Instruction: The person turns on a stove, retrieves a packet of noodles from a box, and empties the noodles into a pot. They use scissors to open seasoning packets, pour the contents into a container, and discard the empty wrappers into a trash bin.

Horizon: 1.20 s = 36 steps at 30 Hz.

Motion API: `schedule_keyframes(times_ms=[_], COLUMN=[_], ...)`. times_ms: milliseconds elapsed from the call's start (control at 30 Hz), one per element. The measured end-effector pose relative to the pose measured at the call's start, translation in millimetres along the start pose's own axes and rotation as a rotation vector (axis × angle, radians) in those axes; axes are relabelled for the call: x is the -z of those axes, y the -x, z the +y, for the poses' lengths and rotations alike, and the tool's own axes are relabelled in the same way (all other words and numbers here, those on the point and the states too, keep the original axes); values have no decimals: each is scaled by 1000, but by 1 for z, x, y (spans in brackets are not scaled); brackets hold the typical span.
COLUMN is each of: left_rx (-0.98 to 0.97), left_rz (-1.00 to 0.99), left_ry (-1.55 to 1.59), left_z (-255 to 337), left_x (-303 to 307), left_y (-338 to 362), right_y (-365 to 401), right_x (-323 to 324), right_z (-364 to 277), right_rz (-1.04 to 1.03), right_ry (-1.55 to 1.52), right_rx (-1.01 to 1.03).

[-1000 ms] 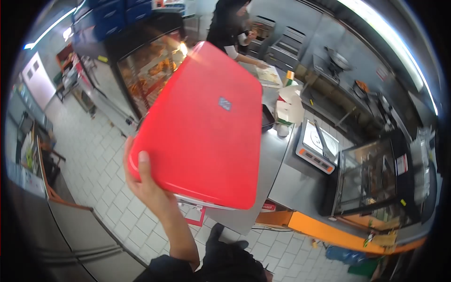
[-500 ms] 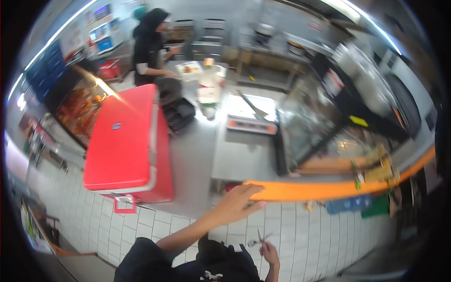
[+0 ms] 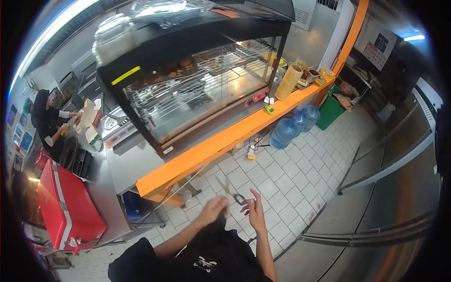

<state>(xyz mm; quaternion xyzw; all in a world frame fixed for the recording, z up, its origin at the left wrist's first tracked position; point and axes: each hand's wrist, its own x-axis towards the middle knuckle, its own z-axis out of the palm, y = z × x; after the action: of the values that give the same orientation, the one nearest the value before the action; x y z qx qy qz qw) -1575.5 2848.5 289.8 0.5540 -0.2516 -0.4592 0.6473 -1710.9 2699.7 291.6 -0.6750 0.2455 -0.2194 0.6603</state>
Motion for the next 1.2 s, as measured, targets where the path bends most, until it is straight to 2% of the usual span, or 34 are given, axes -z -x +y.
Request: schedule_keyframes(times_ms=[67, 133, 200, 233, 267, 300, 333, 400, 500, 567, 600, 633, 733, 800, 867, 900, 933, 967, 1000, 1067, 1100, 1133, 1200], left_rx=[-233, -513, -647, -749, -874, -1010, -1132, -1255, -1056, -791, -668, -627, -533, -232, -92, -41, -9, 15, 52, 83, 68, 4, 12], left_rz=[273, 593, 721, 802, 871, 919, 963, 865, 436, 211, 83, -59, -526, -761, -932, -1020, -1051, -1074, -1094, -1046, -996, -961, -884], left_ry=[-65, -69, -99, -89, -89, -89, -106, -61, -33, -303, -451, -477, -517, -357, -339, -341, -355, -381, -407, -381, -412, -497, -514], left_z=[19, 59, 102, 116, 133, 150, 164, 177, 146, 118, 103, 78, 8, -12, -32, -29, -34, -38, -37, -34, -30, -31, -26], left_x=[2, -7, -13, -16, -17, -21, -31, -63, -119, -171, -197, -226, -316, -378, -436, -462, -488, -511, -530, -560, -572, -579, -599], left_y=[-33, -69, -112, -133, -163, -195, -232, -307, -441, -516, -548, -581, -640, -654, -672, -685, -696, -715, -728, -766, -787, -812, -867], right_y=[-27, -47, -47, -32, -1, 40, 76, 87, 74, 65, 64, 62, 50, -88, -165, -192, -220, -249, -273, -321, -341, -359, -400], right_x=[41, 93, 149, 174, 209, 250, 261, 298, 332, 353, 361, 367, 394, 407, 444, 470, 497, 525, 555, 622, 658, 694, 762], right_z=[31, 98, 169, 224, 294, 364, 374, 345, 298, 275, 264, 252, 215, 96, 79, 78, 71, 62, 61, 70, 71, 78, 88], right_rz=[13, 0, 106, 286, 356, 353, 595, 684, 786, 874, 928, 980, 1154, 1310, 1343, 1319, 1278, 1268, 1303, 1333, 1234, 1099, 909], right_ry=[-1, -73, -30, -89, 6, -102, -173, -104, -130, -172, -194, -219, -335, -351, -41, 224, 483, 521, 435, 213, 128, 129, 107], right_rx=[-138, -341, -504, -505, -550, -706, -828, -1095, -1211, -1179, -1139, -1088, -726, -485, -359, -302, -244, -237, -168, -167, -225, -167, -183])
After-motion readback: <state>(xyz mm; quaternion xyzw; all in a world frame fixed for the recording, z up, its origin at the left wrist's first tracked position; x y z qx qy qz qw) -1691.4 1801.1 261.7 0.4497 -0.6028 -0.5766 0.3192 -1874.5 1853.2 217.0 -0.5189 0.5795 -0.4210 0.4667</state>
